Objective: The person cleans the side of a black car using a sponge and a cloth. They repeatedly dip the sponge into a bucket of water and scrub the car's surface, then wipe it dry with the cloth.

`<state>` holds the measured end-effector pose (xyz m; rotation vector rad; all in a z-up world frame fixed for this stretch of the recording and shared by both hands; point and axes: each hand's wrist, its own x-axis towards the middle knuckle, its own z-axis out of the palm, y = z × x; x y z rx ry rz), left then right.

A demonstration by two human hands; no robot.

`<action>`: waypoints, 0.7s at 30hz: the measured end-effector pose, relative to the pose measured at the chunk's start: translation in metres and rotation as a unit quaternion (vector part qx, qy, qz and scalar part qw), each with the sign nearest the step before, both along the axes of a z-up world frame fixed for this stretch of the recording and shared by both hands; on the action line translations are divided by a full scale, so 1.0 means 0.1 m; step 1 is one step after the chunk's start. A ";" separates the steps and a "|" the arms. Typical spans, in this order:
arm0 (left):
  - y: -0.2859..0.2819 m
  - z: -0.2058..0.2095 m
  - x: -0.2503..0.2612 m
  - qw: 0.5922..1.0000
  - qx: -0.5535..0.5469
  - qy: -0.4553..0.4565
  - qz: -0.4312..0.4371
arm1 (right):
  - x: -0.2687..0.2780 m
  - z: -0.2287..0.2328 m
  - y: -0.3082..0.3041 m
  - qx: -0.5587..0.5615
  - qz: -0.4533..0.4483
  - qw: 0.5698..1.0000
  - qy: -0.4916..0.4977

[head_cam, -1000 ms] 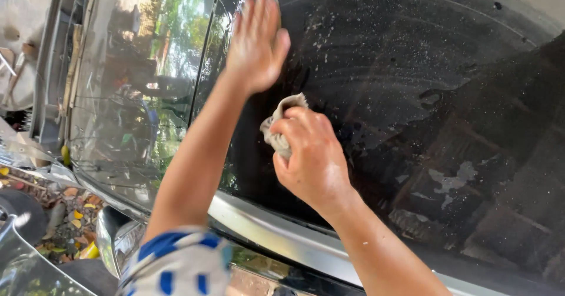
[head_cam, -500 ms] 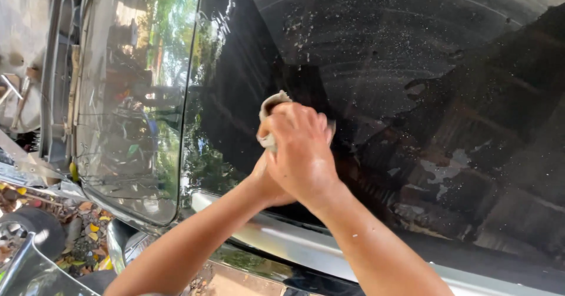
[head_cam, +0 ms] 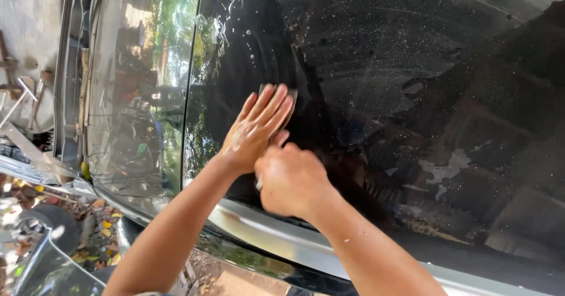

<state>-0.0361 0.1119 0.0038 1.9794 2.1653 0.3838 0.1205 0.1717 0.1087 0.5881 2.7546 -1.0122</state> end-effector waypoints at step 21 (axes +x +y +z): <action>0.48 -0.16 -0.42 0.997 0.045 0.032 -0.053 | 0.02 0.02 0.14 0.009 -0.161 0.958 0.237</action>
